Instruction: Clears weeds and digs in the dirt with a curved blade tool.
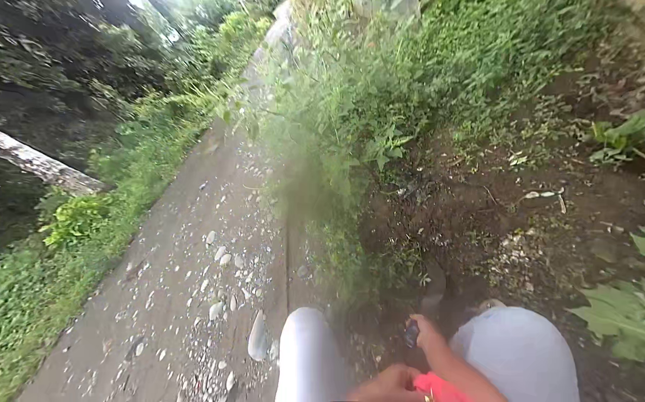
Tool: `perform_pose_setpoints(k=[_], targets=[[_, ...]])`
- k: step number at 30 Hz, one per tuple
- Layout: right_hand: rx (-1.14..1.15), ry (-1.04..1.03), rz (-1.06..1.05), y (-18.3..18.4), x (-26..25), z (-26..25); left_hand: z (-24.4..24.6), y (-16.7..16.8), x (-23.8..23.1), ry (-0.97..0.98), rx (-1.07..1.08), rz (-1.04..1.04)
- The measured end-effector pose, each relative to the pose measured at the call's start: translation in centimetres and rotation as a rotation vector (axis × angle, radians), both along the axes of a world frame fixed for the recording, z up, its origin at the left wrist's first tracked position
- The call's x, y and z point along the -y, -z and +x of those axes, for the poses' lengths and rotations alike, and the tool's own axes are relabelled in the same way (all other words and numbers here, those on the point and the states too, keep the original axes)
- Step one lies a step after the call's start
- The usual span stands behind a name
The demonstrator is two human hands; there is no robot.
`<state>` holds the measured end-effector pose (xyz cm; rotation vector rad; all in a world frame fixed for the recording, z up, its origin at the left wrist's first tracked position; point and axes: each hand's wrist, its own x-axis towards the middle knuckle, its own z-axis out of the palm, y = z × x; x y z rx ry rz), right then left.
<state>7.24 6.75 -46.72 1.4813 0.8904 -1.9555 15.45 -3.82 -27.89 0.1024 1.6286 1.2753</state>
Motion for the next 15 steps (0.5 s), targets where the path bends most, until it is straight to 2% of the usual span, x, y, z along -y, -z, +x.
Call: perform_pose_setpoints(k=[4,6,12,15], targets=[[0.026,-0.272,0.332,0.2,0.5,1.4,-1.1,1.7,3.0,0.213,0.066,-0.104],[0.008,-0.36,0.48,1.4,1.0,2.0,-1.9,3.0,4.8,0.303,0.079,-0.145],[0.032,-0.398,0.564,6.7,0.0,1.3,-5.7,8.4,10.8,0.261,0.14,-0.201],[0.006,-0.376,0.615,8.8,-0.5,-1.0,-9.9,11.6,13.5,0.357,0.011,-0.437]])
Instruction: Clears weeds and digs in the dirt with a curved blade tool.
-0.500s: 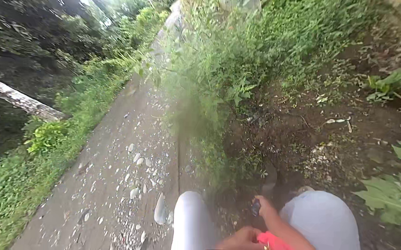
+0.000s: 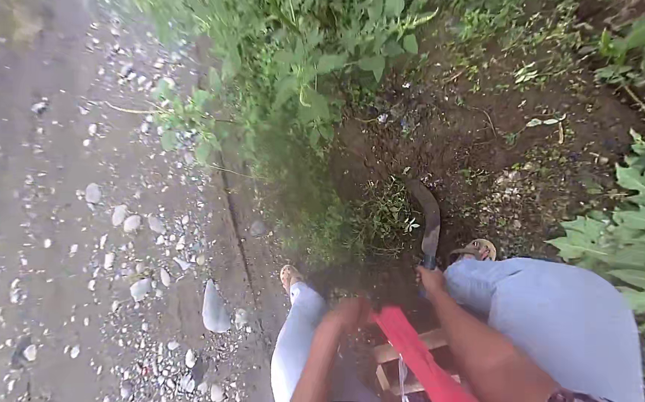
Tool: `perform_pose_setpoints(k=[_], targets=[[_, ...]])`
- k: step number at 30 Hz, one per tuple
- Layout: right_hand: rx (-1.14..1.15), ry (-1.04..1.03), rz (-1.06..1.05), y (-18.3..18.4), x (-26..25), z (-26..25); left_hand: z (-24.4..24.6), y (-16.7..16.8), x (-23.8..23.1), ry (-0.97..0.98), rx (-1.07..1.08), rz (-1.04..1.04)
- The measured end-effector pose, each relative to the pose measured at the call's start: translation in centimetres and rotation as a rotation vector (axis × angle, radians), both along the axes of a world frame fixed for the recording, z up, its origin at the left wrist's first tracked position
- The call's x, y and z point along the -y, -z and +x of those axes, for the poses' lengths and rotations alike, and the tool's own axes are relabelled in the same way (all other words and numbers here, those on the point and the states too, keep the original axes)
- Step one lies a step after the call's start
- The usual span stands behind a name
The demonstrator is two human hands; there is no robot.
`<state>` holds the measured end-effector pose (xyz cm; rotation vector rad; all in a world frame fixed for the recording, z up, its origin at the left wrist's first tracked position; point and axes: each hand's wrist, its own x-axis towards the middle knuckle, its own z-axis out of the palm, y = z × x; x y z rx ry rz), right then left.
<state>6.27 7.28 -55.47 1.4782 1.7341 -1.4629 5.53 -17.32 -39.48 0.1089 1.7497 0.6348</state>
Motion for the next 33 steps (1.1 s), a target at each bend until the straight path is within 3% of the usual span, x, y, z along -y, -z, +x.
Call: perform_pose_setpoints(k=[3,6,9,11,12,15,18,21,23,25,30,31,33], targets=[[-0.16,0.148,0.044,-0.5,-0.1,-4.1,-4.2,2.1,1.5,0.109,-0.047,-0.075],[-0.314,0.356,0.084,0.4,-0.5,-8.4,-6.0,3.3,1.5,0.09,-0.04,0.135],[-0.329,0.431,0.116,3.2,-0.2,-10.0,-7.1,2.9,-0.7,0.236,-0.04,0.287],[-0.167,0.217,0.129,5.4,0.7,-8.1,-7.0,3.0,-2.4,0.281,-0.003,0.425],[-0.041,-0.002,0.117,6.4,1.2,-6.4,-6.7,3.0,-3.0,0.327,0.036,0.453],[0.255,-0.591,0.092,7.6,2.5,-2.2,-6.5,2.6,-4.3,0.636,0.203,0.32],[0.285,-0.795,0.242,5.9,2.7,-1.0,-5.4,3.3,-4.8,0.805,0.236,0.225],[0.296,-0.889,0.48,2.9,0.2,-2.3,-4.1,3.8,-5.9,0.853,0.197,0.243],[0.227,-0.842,0.558,1.8,-2.4,-2.6,-2.2,4.5,-6.5,0.838,0.131,0.277],[0.114,-0.663,0.537,1.5,-3.3,-3.4,-1.5,5.2,-6.3,0.838,0.096,0.354],[-0.19,0.143,0.158,3.9,2.6,-7.0,-1.5,2.7,-6.1,0.865,0.173,0.199],[-0.172,0.182,0.089,4.7,4.5,-7.1,-1.3,2.1,-5.9,0.894,0.187,0.171],[0.0,-0.08,0.041,6.7,7.1,-5.3,-1.4,1.0,-5.5,0.921,0.231,0.122]])
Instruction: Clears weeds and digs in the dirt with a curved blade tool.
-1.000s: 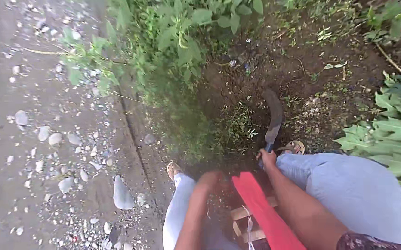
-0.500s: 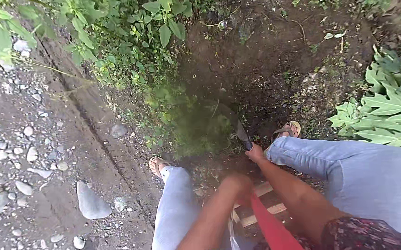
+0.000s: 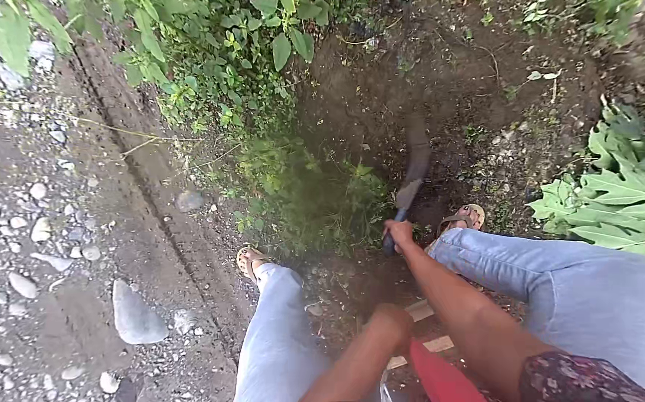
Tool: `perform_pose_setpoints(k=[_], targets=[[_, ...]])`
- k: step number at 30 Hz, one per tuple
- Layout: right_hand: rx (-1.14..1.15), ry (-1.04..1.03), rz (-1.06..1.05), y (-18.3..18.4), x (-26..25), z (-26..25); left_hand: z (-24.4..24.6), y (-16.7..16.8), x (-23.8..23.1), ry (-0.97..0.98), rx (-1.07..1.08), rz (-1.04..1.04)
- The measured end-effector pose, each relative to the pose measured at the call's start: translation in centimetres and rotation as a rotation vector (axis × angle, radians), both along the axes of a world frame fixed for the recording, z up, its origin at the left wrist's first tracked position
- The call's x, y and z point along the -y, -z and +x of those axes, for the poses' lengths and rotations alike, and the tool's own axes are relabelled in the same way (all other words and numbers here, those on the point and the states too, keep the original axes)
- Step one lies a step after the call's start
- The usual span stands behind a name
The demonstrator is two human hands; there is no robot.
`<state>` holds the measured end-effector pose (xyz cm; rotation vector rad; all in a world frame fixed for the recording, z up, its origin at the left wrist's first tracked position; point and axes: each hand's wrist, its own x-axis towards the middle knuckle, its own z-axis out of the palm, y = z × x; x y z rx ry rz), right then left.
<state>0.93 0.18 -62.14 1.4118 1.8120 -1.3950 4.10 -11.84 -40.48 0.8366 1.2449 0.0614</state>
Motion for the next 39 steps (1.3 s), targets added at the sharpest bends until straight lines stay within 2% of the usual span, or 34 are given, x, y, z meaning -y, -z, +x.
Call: perform_pose_setpoints(k=[2,3,7,9,11,13,15,16,17,18,19,21,22,24,27,29,31,34,36,37,38,39], targets=[[0.222,-0.402,0.029,0.9,1.0,2.4,0.0,-0.2,0.3,-0.029,0.014,-0.051],[0.27,-0.523,0.076,0.7,1.0,2.8,0.2,0.4,0.5,-0.061,0.001,-0.059],[0.324,-0.847,0.339,-2.5,-3.9,1.0,-1.4,-0.8,0.8,-0.06,-0.013,-0.088],[0.271,-0.871,0.419,-4.3,-7.2,-0.6,-2.6,-2.2,0.8,-0.066,0.005,-0.089],[0.152,-0.706,0.412,-5.4,-9.0,-1.9,-1.5,-0.7,0.8,-0.13,-0.028,-0.031],[-0.049,-0.369,0.307,-5.2,-8.1,-3.6,-1.3,-0.4,0.7,-0.151,-0.026,-0.01],[-0.242,0.047,0.104,-5.1,-4.3,-5.8,-1.9,-1.3,0.7,-0.137,-0.005,-0.032],[-0.294,0.205,0.012,-4.8,-2.1,-6.6,-1.9,-1.5,0.8,-0.134,-0.006,-0.042],[-0.307,0.268,-0.036,-4.0,-0.3,-6.7,-1.6,-1.2,0.8,-0.128,-0.011,-0.045],[-0.263,0.209,-0.039,-2.8,1.0,-6.0,-1.5,-1.1,0.8,-0.113,-0.004,-0.055],[-0.156,0.016,-0.02,-1.4,1.3,-4.5,-1.5,-0.9,0.9,-0.103,0.002,-0.062],[0.181,-0.568,0.059,-0.3,0.2,-1.8,-1.2,-0.4,1.0,-0.099,0.006,-0.064],[0.278,-0.765,0.111,-0.3,-0.6,-1.1,-0.9,0.2,1.2,-0.108,-0.01,-0.053],[0.349,-0.993,0.234,-1.7,-3.1,-1.1,-0.5,0.8,1.2,-0.117,-0.019,-0.043],[0.347,-1.151,0.434,-5.0,-7.5,-2.9,-0.2,0.6,0.9,-0.119,-0.023,-0.026],[0.268,-1.129,0.5,-6.4,-9.4,-4.9,-0.3,0.3,0.9,-0.135,-0.022,-0.022],[0.155,-0.975,0.495,-7.3,-8.9,-7.0,-0.5,0.0,1.0,-0.138,-0.019,-0.017],[-0.055,-0.51,0.358,-6.2,-4.0,-10.4,-0.7,0.0,1.0,-0.149,-0.025,-0.027],[-0.173,-0.172,0.152,-4.8,0.9,-12.1,-0.7,0.1,1.1,-0.151,-0.031,-0.028],[-0.201,-0.072,0.064,-4.2,3.5,-12.6,-0.7,0.1,1.1,-0.148,-0.034,-0.024],[-0.186,-0.061,0.009,-3.4,5.6,-12.6,-1.0,-0.3,1.3,-0.139,-0.034,-0.021],[-0.128,-0.166,-0.003,-2.5,7.1,-12.2,-1.6,-1.0,1.6,-0.121,-0.025,-0.026]])
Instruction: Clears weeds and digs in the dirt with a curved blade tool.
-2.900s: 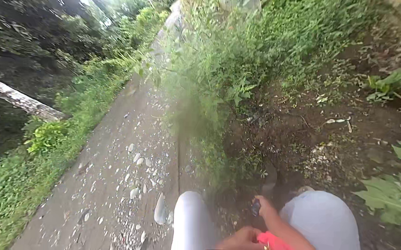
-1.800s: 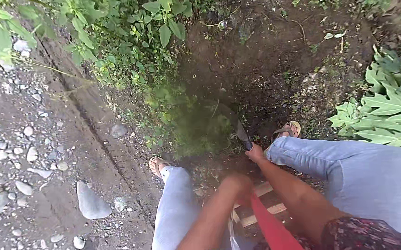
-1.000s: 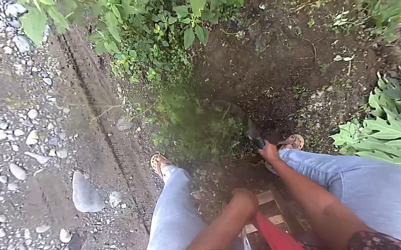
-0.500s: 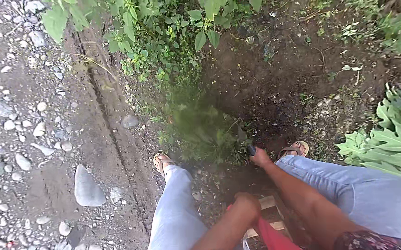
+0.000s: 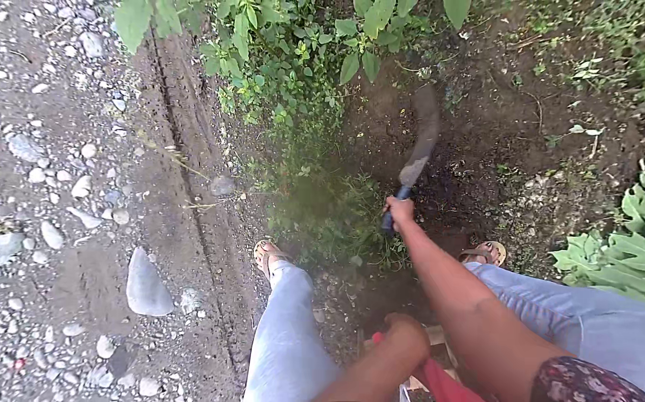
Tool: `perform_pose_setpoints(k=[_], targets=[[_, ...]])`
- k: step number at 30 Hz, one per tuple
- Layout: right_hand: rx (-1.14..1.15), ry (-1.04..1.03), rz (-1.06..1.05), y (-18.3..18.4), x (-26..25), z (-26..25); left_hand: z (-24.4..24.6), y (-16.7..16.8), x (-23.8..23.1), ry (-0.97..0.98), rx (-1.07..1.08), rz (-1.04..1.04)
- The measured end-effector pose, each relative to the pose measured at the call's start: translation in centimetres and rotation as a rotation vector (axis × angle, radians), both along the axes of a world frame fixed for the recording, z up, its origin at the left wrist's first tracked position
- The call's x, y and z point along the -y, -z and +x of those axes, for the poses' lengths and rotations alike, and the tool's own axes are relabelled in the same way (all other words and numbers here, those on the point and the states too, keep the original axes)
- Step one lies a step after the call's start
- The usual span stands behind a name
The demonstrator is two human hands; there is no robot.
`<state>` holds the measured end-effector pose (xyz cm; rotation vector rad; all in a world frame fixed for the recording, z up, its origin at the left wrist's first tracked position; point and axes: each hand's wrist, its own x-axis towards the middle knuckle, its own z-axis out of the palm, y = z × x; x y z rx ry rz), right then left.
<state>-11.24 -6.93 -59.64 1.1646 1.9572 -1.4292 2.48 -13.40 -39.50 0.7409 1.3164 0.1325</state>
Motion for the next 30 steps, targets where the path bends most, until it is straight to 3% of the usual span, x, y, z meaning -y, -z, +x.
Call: perform_pose_setpoints(k=[2,4,5,7,9,11,14,16,18,20,23,25,27,30], targets=[[0.21,-0.529,0.147,0.9,0.9,1.1,-0.3,-0.6,0.2,-0.004,0.005,-0.017],[0.366,-1.085,0.329,0.0,0.6,1.0,0.5,1.3,-0.2,-0.015,-0.003,-0.016],[0.374,-1.25,0.393,-0.6,-0.1,1.0,0.9,1.6,-0.3,-0.018,0.0,-0.013],[0.334,-1.359,0.48,-1.9,-2.0,0.7,1.3,1.3,-0.1,-0.02,-0.013,0.017],[0.302,-1.284,0.526,-3.1,-4.0,-0.3,1.7,1.3,0.1,-0.056,-0.035,0.037],[0.237,-1.063,0.518,-3.7,-5.5,-1.4,1.8,1.5,-0.3,-0.07,-0.03,0.003],[0.054,-0.518,0.361,-3.0,-4.6,-3.0,1.5,1.9,-1.3,-0.088,0.012,-0.119],[-0.067,-0.109,0.147,-1.6,-1.4,-4.2,1.6,1.8,-1.2,-0.104,0.003,-0.113],[-0.101,0.131,-0.025,-0.6,2.3,-4.8,1.6,1.7,-1.0,-0.163,-0.001,-0.108],[0.034,-0.06,0.056,0.8,4.2,-4.0,1.6,1.6,-0.6,-0.215,-0.006,-0.091],[0.296,-0.708,0.315,1.4,3.3,-3.0,1.5,1.5,-0.5,-0.136,-0.034,-0.061],[0.319,-0.925,0.456,0.3,1.6,-3.6,1.7,1.4,-0.4,-0.117,-0.06,-0.025],[0.259,-0.949,0.513,-0.7,-0.1,-4.8,1.2,1.4,-0.5,-0.097,-0.042,-0.03],[0.141,-0.615,0.389,-1.1,-0.2,-5.2,1.1,1.3,-0.9,-0.114,-0.015,-0.041]])
